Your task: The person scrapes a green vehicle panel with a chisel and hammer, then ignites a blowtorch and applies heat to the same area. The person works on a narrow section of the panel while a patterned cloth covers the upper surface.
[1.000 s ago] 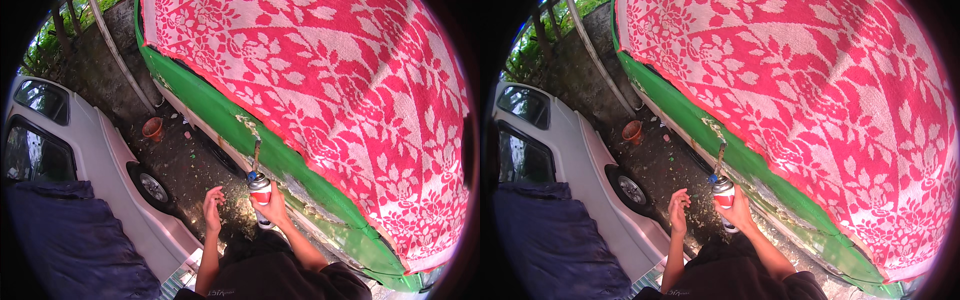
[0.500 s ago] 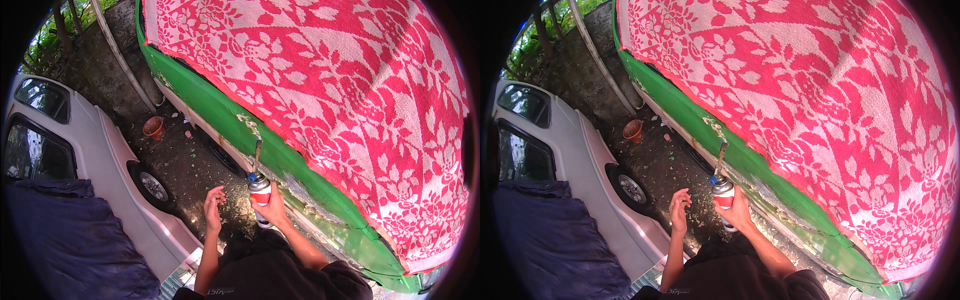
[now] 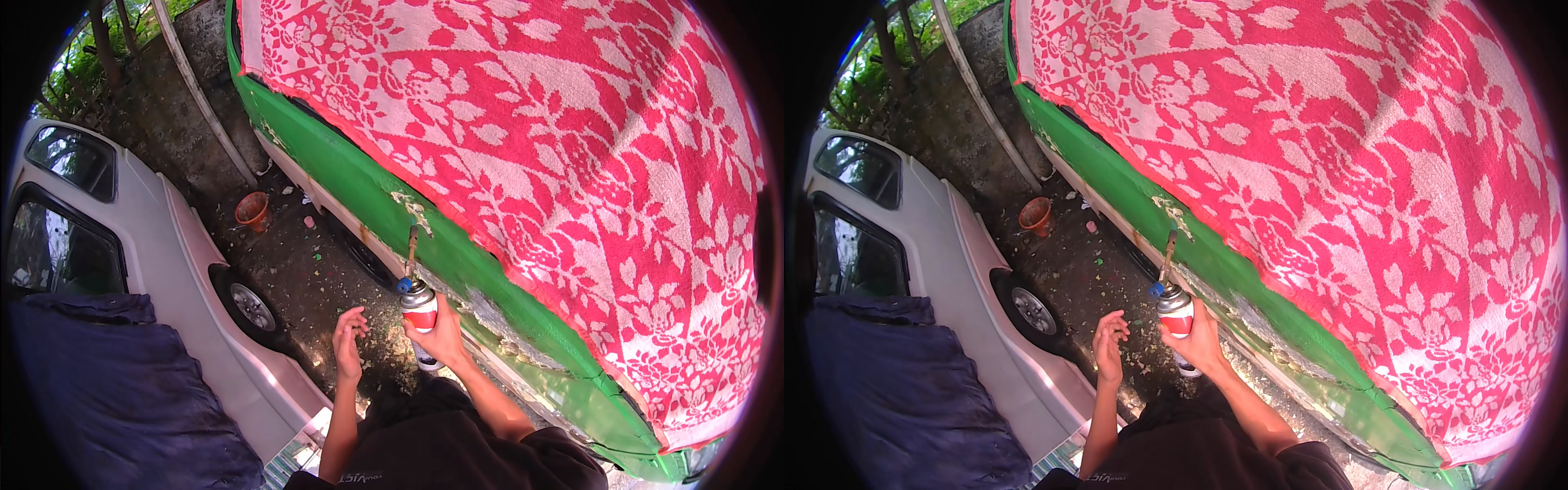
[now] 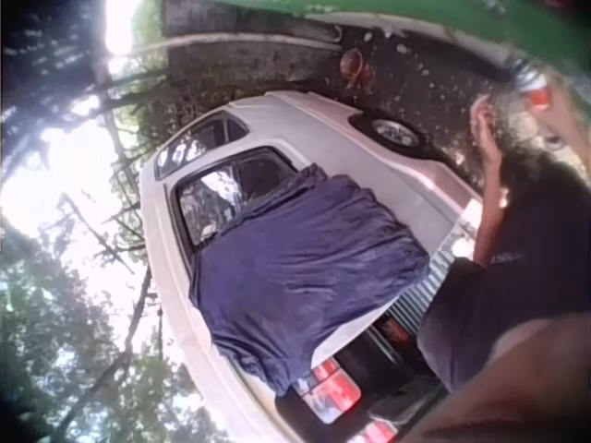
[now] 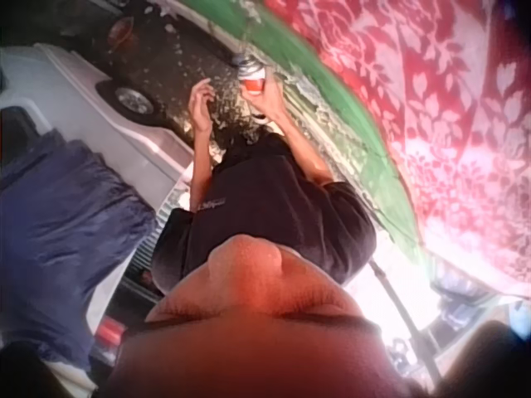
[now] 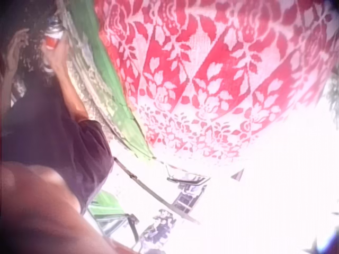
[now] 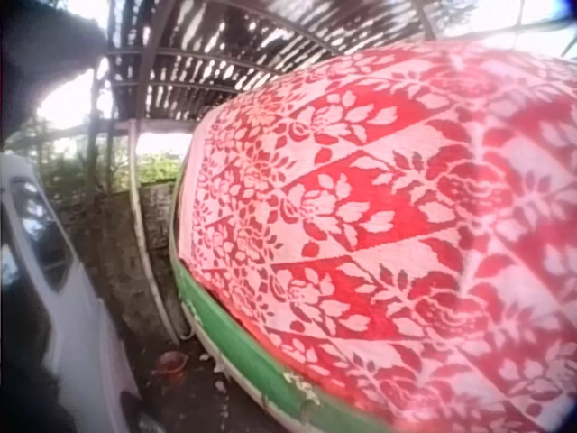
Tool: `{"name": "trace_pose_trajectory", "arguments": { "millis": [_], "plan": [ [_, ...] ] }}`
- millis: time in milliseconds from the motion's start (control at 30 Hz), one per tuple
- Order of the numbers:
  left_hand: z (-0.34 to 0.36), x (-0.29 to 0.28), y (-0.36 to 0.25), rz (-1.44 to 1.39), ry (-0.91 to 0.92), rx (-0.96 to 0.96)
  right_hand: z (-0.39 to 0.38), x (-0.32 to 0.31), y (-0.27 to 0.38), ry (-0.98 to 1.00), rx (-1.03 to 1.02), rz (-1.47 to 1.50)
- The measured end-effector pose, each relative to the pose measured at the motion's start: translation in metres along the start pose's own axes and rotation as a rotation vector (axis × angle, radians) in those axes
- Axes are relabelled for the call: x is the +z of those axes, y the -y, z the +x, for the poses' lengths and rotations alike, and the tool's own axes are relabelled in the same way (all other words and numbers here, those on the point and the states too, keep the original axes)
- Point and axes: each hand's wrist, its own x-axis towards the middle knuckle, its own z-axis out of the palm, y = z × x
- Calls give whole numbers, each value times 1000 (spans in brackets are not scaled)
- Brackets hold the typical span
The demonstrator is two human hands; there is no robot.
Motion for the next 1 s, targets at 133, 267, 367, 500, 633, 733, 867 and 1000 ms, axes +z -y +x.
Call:
{"name": "trace_pose_trajectory", "arguments": {
  "millis": [133, 267, 367, 500, 633, 733, 867, 1000],
  "plan": [
    [2, -3, -1, 0, -11, 11, 1, 3, 1, -36, -18, 31],
    [1, -7, 0, 10, -28, 3, 3, 6, -3, -53, -31, 14],
    [0, -6, -3, 13, -36, 0, 6, 6, -1, -41, -10, 27],
    [-1, -9, -1, 15, -28, -6, 8, 7, 4, -41, -14, 16],
    [0, -9, -2, 12, -33, -7, 10, 8, 5, -26, 7, 21],
    [2, -8, -2, 12, -33, -7, 10, 10, 3, -51, -16, 11],
    [4, -11, -1, 14, -27, -1, 13, 10, 4, -63, -27, 39],
    [5, -10, 2, 4, -22, -6, 12, 9, 5, -62, -27, 29]
  ]
}}
